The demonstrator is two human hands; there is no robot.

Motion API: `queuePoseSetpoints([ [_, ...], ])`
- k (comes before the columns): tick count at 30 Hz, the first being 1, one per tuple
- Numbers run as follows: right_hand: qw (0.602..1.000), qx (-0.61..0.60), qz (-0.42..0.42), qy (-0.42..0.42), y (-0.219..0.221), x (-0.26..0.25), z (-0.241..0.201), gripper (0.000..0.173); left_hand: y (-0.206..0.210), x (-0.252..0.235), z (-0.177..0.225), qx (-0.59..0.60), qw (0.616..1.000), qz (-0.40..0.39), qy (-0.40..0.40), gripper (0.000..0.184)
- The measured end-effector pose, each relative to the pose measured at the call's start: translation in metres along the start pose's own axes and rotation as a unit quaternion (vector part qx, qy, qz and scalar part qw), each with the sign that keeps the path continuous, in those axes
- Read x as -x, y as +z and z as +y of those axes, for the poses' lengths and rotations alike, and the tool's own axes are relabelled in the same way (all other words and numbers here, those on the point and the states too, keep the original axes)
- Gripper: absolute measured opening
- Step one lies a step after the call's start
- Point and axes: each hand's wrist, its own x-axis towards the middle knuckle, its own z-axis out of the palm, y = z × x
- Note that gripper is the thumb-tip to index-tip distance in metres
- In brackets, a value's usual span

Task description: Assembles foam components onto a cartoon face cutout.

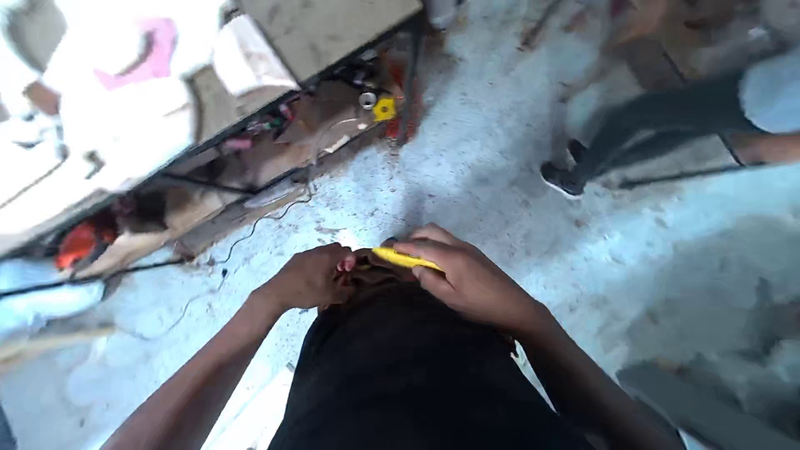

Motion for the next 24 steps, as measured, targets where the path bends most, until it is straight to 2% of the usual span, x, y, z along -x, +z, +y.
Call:
queuePoseSetpoints([
  [4, 0.987, 0.058, -0.11, -0.101, 0.004, -0.022, -0.025, 0.027, 0.033, 0.008, 0.014, 0.02, 0.988, 0.117, -0.097, 0.039],
  [8, 0.965, 0.126, -0.175, -0.151, 0.009, -0.04, -0.017, 0.027, 0.053, 0.0, 0.021, 0.038, 0.973, 0.158, -0.165, 0.035],
  [12, 0.951, 0.074, -0.245, -0.172, 0.03, -0.059, -0.014, 0.031, 0.043, 0.013, 0.014, 0.057, 0.966, 0.199, -0.152, 0.026],
  [14, 0.944, 0.053, -0.254, -0.204, 0.038, -0.069, -0.014, 0.031, 0.037, 0.019, 0.012, 0.052, 0.966, 0.199, -0.157, 0.029],
  [17, 0.928, 0.04, -0.265, -0.259, 0.044, -0.083, -0.019, 0.031, 0.039, 0.019, 0.002, 0.043, 0.964, 0.212, -0.156, 0.023],
  [20, 0.912, 0.023, -0.321, -0.255, 0.048, -0.113, -0.013, 0.036, 0.033, 0.019, -0.02, 0.069, 0.96, 0.221, -0.158, 0.024],
  [24, 0.931, -0.017, -0.287, -0.226, 0.078, -0.16, 0.003, 0.022, 0.013, 0.021, -0.051, 0.167, 0.947, 0.238, -0.137, 0.025],
])
